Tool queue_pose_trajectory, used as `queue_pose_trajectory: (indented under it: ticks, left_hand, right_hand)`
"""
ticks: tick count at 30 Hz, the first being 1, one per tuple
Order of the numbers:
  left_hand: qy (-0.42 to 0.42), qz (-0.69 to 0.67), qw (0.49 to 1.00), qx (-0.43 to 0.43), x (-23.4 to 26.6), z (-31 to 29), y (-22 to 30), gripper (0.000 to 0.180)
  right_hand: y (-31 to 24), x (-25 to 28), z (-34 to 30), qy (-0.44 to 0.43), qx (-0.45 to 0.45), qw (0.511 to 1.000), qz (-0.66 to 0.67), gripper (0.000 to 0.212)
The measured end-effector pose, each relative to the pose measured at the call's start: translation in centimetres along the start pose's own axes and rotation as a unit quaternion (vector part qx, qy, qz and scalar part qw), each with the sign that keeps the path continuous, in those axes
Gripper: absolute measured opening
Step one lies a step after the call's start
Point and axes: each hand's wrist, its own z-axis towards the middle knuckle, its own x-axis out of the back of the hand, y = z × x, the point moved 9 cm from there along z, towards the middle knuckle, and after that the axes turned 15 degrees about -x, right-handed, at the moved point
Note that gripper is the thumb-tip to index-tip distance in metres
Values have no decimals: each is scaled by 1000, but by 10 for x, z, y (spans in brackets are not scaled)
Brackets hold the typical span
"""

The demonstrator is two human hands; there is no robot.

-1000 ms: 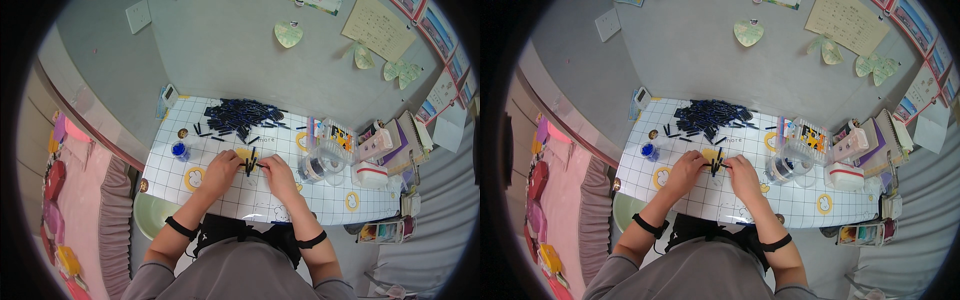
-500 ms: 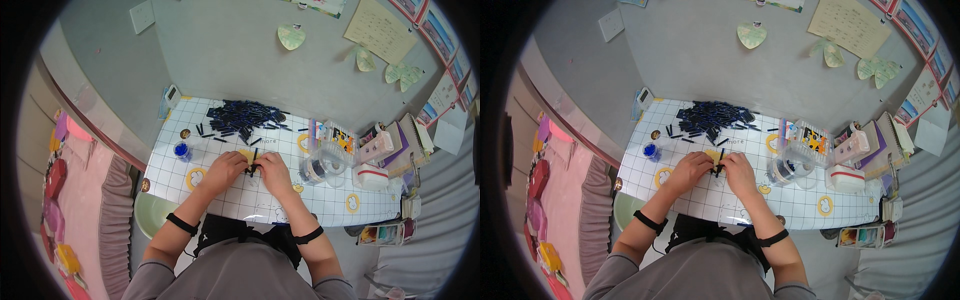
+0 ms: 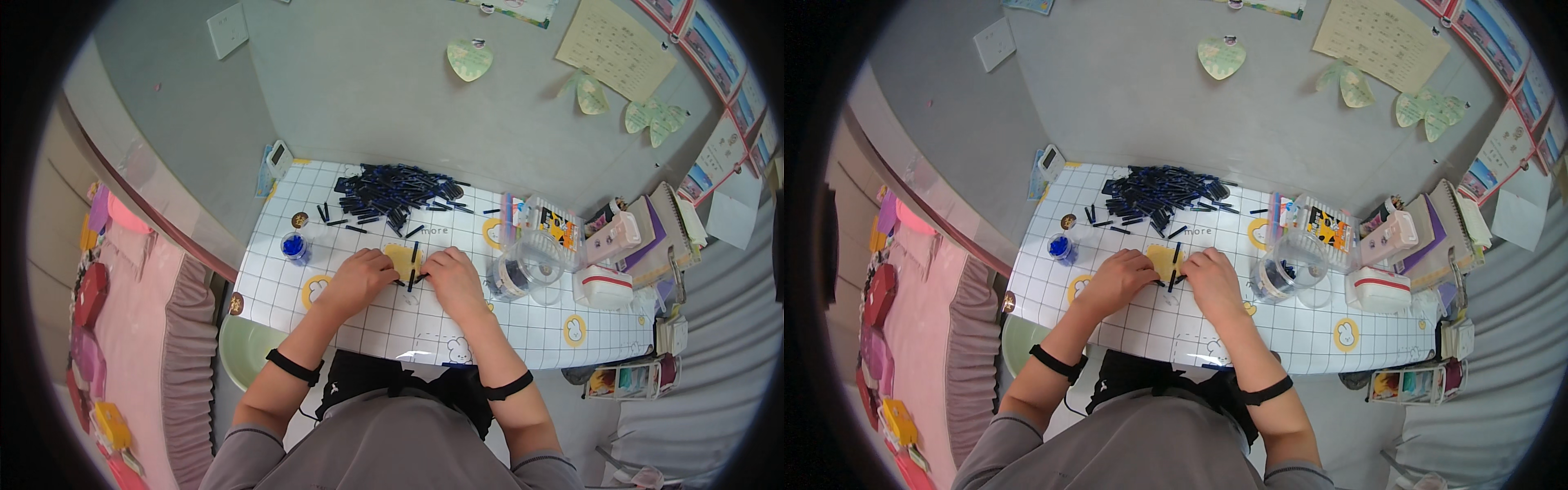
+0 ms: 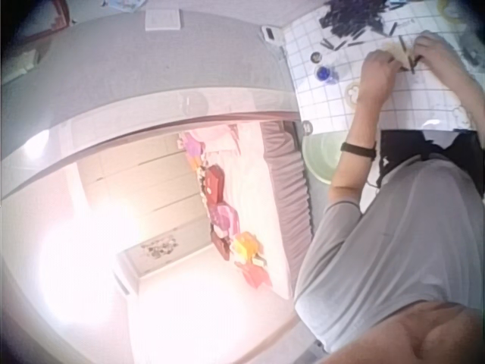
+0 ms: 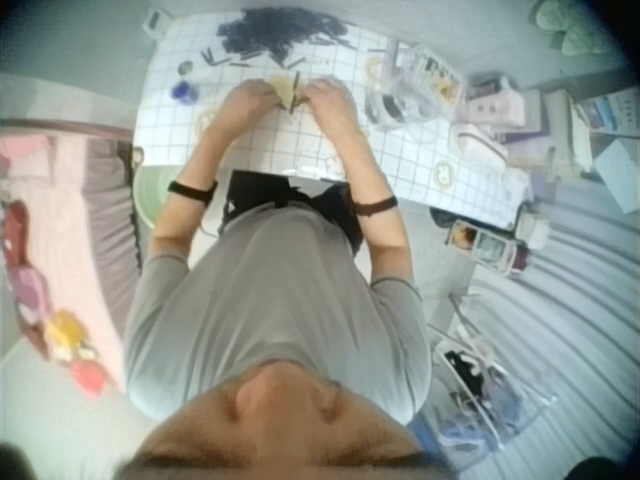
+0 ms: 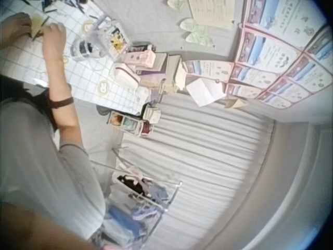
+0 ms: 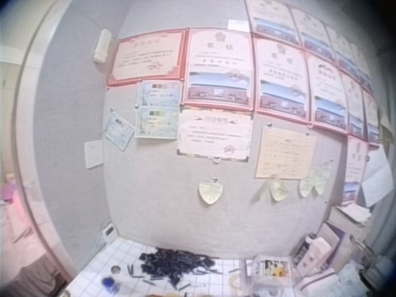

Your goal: The person is assembling pens by putting ink refills into pen bodies.

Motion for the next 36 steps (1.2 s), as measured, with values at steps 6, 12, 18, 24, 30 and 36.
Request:
queue_pose_trajectory:
  ticks: [6,12,18,24,30,36]
  left_hand:
    - [-31,-18,997,70,-4,-5,-7,13]
    - [-25,-43,993,110,-7,-3,-8,17]
    - [157,-274,920,231,9,-20,-1,23]
    - [222,-368,861,274,-22,-23,15,21]
    - [171,-373,868,279,-29,-18,26,24]
    - [135,-335,893,270,-39,-17,29,25]
  right_hand:
    - [0,-4,-4,-61,-13,998,-19,13]
    - [0,-4,-5,-89,-49,995,-15,16]
    - [15,14,-31,-70,-163,936,304,17]
    - [10,6,-48,-25,-206,877,434,20]
    - [19,2,-61,-15,-182,904,386,23]
    - [22,-6,-71,6,-163,927,339,25]
